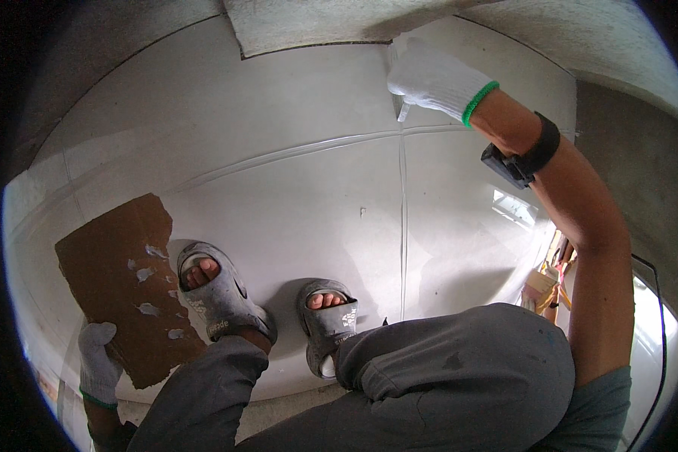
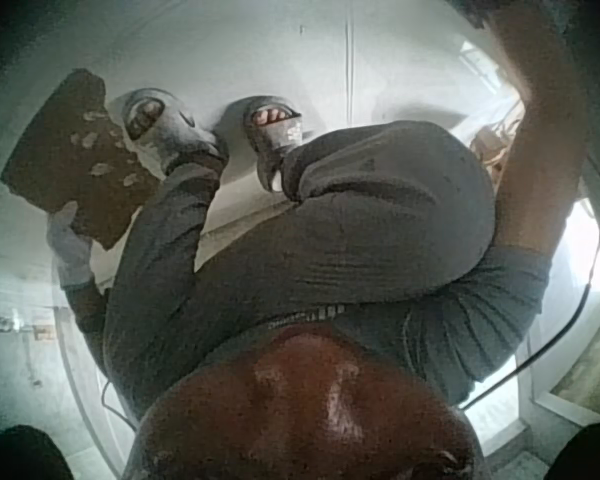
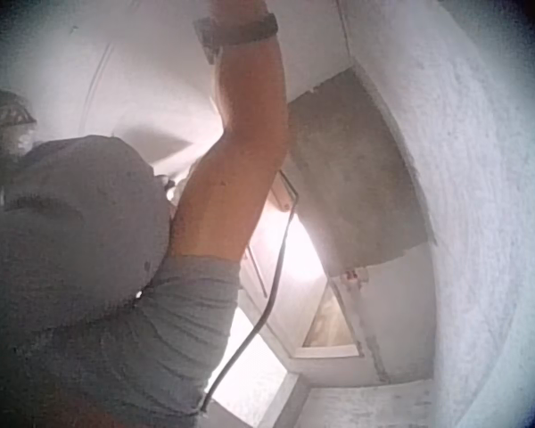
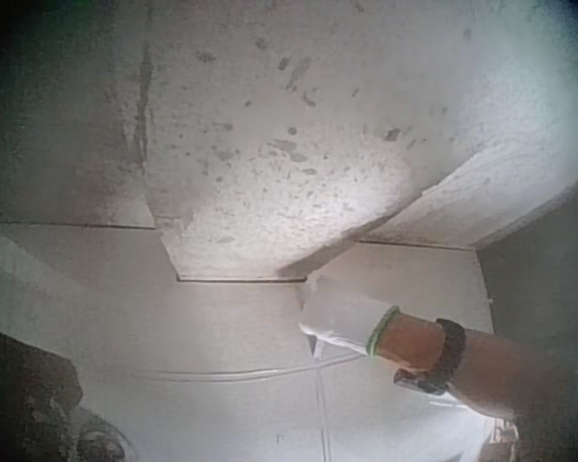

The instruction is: Applying white grout or sealant to the gaps between floor tiles using a small putty knife and a piece of cardboard to hold the material.

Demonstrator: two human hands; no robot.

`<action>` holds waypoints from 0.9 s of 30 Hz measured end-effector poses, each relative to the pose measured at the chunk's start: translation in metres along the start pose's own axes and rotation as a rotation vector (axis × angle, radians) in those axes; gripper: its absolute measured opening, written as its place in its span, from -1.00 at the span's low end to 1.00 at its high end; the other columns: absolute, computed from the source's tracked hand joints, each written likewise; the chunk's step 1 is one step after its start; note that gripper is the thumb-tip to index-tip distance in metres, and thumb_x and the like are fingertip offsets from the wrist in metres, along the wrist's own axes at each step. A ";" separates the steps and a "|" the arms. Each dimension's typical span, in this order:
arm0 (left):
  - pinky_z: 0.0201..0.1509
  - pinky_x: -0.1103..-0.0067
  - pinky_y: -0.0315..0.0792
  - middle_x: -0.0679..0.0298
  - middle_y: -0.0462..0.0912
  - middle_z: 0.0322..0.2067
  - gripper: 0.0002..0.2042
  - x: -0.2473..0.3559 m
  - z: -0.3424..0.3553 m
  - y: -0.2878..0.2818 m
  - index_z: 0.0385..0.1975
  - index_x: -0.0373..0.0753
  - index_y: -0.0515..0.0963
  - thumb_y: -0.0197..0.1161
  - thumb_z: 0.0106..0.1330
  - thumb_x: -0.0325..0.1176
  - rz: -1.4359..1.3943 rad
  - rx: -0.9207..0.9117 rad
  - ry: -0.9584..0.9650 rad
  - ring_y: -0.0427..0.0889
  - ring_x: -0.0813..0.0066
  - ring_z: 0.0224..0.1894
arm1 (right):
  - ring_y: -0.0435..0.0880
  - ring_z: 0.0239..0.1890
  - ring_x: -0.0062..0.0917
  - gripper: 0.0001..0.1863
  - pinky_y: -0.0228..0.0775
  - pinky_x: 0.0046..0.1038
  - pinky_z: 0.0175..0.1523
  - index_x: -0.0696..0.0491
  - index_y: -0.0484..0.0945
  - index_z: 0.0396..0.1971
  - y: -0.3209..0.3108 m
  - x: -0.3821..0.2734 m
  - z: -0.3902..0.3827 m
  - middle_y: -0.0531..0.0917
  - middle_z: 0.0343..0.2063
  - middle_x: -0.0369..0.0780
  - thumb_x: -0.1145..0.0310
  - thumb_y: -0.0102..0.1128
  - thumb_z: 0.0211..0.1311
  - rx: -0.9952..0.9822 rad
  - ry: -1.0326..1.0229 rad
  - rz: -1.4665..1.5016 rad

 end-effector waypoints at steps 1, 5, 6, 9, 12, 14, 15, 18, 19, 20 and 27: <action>0.20 0.19 0.66 -0.10 0.53 0.17 -0.13 -0.001 0.000 -0.002 0.42 -0.37 0.21 0.32 0.03 -0.19 -0.006 0.012 0.004 0.64 -0.05 0.17 | 0.77 -0.39 -0.21 -0.94 0.62 -0.29 -0.29 0.09 0.69 -0.55 -0.005 -0.001 0.000 0.73 -0.51 -0.09 0.47 0.36 0.07 0.018 -0.006 0.008; 0.20 0.18 0.66 -0.09 0.52 0.17 -0.12 -0.003 -0.001 -0.008 0.42 -0.36 0.21 0.32 0.03 -0.18 0.031 0.054 0.002 0.63 -0.05 0.17 | 0.77 -0.40 -0.18 -0.93 0.62 -0.28 -0.37 0.08 0.69 -0.56 0.006 0.004 -0.001 0.73 -0.46 -0.06 0.47 0.36 0.07 0.066 -0.016 0.018; 0.19 0.20 0.66 -0.09 0.52 0.17 -0.12 -0.002 0.000 -0.005 0.43 -0.35 0.21 0.32 0.03 -0.17 0.038 0.034 -0.003 0.63 -0.04 0.18 | 0.76 -0.37 -0.18 -0.94 0.63 -0.25 -0.28 0.07 0.67 -0.52 0.005 0.006 -0.001 0.72 -0.47 -0.06 0.45 0.35 0.11 0.079 0.028 -0.078; 0.18 0.23 0.66 -0.08 0.52 0.18 -0.11 0.003 0.003 0.007 0.43 -0.36 0.21 0.31 0.03 -0.14 0.048 -0.001 0.006 0.63 -0.02 0.18 | 0.76 -0.33 -0.19 -0.94 0.64 -0.22 -0.19 0.04 0.66 -0.49 -0.003 0.026 -0.010 0.71 -0.47 -0.08 0.41 0.34 0.14 0.196 0.135 -0.006; 0.16 0.26 0.65 -0.08 0.52 0.18 -0.10 0.009 0.009 0.014 0.44 -0.35 0.20 0.30 0.03 -0.12 0.061 -0.032 0.019 0.62 0.00 0.18 | 0.76 -0.30 -0.23 -0.96 0.61 -0.22 -0.17 -0.01 0.69 -0.45 -0.027 0.037 -0.028 0.72 -0.44 -0.13 0.38 0.36 0.15 0.263 0.252 0.041; 0.16 0.27 0.65 -0.08 0.52 0.18 -0.10 0.012 0.007 0.012 0.45 -0.35 0.20 0.29 0.04 -0.11 0.074 -0.035 0.023 0.62 0.01 0.18 | 0.76 -0.29 -0.25 -0.98 0.58 -0.21 -0.16 -0.04 0.71 -0.41 -0.065 0.027 -0.038 0.73 -0.42 -0.16 0.38 0.36 0.16 0.238 0.305 -0.074; 0.16 0.26 0.65 -0.08 0.51 0.19 -0.09 0.014 0.005 0.014 0.45 -0.34 0.19 0.29 0.04 -0.10 0.069 -0.046 0.008 0.62 0.00 0.18 | 0.76 -0.29 -0.28 -0.95 0.57 -0.22 -0.16 -0.05 0.72 -0.37 -0.081 0.023 -0.047 0.74 -0.40 -0.19 0.39 0.37 0.16 0.151 0.328 -0.111; 0.18 0.24 0.65 -0.07 0.50 0.21 -0.09 0.019 0.023 0.038 0.46 -0.33 0.18 0.30 0.04 -0.11 0.050 -0.142 -0.002 0.61 -0.01 0.19 | 0.76 -0.29 -0.31 -0.89 0.57 -0.23 -0.16 -0.04 0.74 -0.29 -0.123 0.017 -0.088 0.74 -0.39 -0.21 0.39 0.37 0.17 0.071 0.459 -0.119; 0.20 0.23 0.64 -0.07 0.49 0.22 -0.09 0.021 0.030 0.049 0.46 -0.32 0.17 0.31 0.04 -0.13 0.047 -0.198 -0.016 0.60 -0.01 0.20 | 0.75 -0.30 -0.31 -0.86 0.57 -0.23 -0.17 -0.01 0.74 -0.25 -0.133 0.017 -0.100 0.74 -0.39 -0.22 0.39 0.37 0.18 0.094 0.557 -0.060; 0.20 0.23 0.64 -0.07 0.49 0.22 -0.09 0.025 0.038 0.056 0.46 -0.32 0.17 0.31 0.04 -0.13 0.053 -0.204 -0.007 0.60 -0.01 0.20 | 0.75 -0.30 -0.31 -0.86 0.57 -0.23 -0.17 -0.01 0.74 -0.25 -0.135 0.009 -0.106 0.74 -0.39 -0.22 0.39 0.37 0.18 0.097 0.567 -0.067; 0.38 0.19 0.50 -0.02 0.51 0.25 -0.16 0.040 0.087 0.146 0.45 -0.35 0.22 0.31 0.10 -0.21 0.039 -0.464 -0.152 0.56 0.04 0.28 | 0.67 -0.31 -0.58 -0.78 0.54 -0.47 -0.16 0.12 0.70 -0.10 -0.048 -0.120 -0.093 0.72 -0.33 -0.25 0.30 0.25 0.45 0.169 0.889 1.856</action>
Point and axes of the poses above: each hand's wrist, its own z-axis towards the middle knuckle, its own y-axis out of the palm, x = y × z, the point moved 7 cm from there along z, towards the middle knuckle
